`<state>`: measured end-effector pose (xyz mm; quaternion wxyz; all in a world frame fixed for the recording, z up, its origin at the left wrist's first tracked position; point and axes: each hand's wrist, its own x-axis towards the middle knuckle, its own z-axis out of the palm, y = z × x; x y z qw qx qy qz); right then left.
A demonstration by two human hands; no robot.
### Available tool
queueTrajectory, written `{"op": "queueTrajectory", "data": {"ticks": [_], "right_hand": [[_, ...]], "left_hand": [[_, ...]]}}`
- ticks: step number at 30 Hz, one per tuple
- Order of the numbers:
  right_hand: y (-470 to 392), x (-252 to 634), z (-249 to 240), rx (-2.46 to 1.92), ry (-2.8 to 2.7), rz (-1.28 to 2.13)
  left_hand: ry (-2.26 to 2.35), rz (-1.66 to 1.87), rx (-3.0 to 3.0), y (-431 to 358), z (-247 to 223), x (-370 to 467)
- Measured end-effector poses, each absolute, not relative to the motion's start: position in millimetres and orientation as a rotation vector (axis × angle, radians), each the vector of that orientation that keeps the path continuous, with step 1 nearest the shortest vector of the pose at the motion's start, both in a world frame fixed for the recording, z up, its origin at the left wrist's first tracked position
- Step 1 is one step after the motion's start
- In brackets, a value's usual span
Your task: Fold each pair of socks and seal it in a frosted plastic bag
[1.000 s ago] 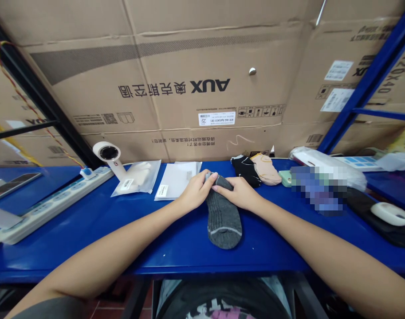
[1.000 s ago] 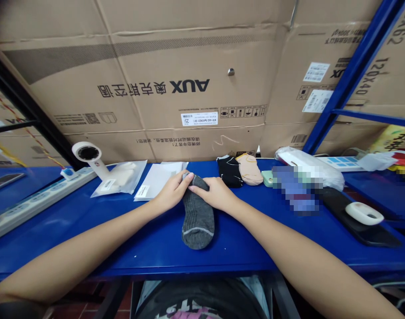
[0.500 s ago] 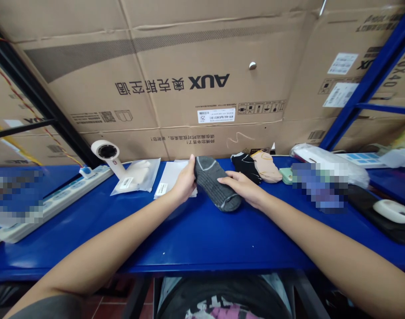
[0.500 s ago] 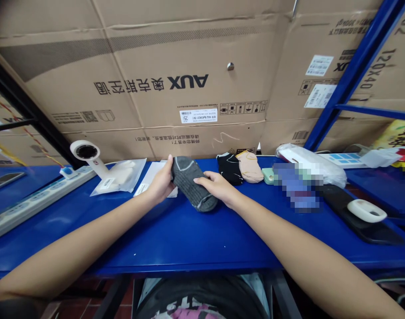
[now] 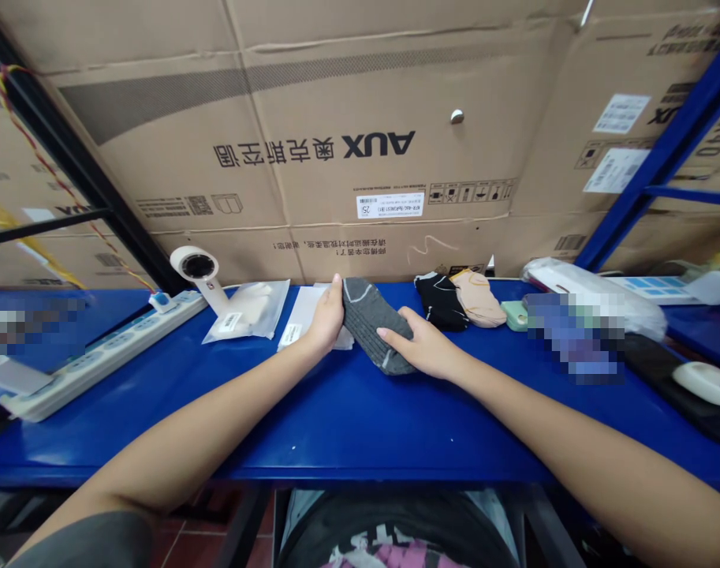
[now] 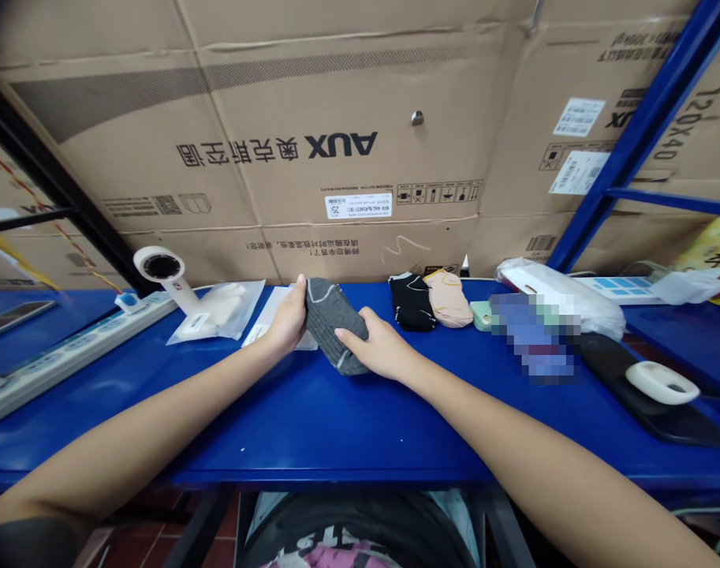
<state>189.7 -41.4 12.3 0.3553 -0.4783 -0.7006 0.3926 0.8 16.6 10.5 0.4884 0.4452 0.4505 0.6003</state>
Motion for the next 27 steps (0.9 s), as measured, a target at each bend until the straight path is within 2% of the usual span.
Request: {"op": "queueTrajectory", "data": {"ticks": [3, 7, 17, 22, 27], "right_hand": [[-43.2, 188.8, 15.7, -1.145, -1.815, 1.181], [-40.7, 189.0, 18.5, -1.032, -1.544, 1.457], [-26.2, 192.2, 2.4, -0.976, -1.133, 1.588], [-18.5, 195.5, 4.1, -0.902, -0.883, 1.626], [-16.8, 198.1, 9.4, -0.884, -0.750, 1.663]], "left_hand": [[1.018, 1.282, 1.098, 7.1, 16.8, 5.4], [0.953, 1.045, 1.226, -13.2, 24.2, 16.1], [1.343, 1.169, 1.822, -1.3, 23.2, 2.9], [1.981, 0.603, 2.353, 16.1, 16.7, -23.5], [2.117, 0.269, 2.290, 24.9, 12.4, -31.1]]}}
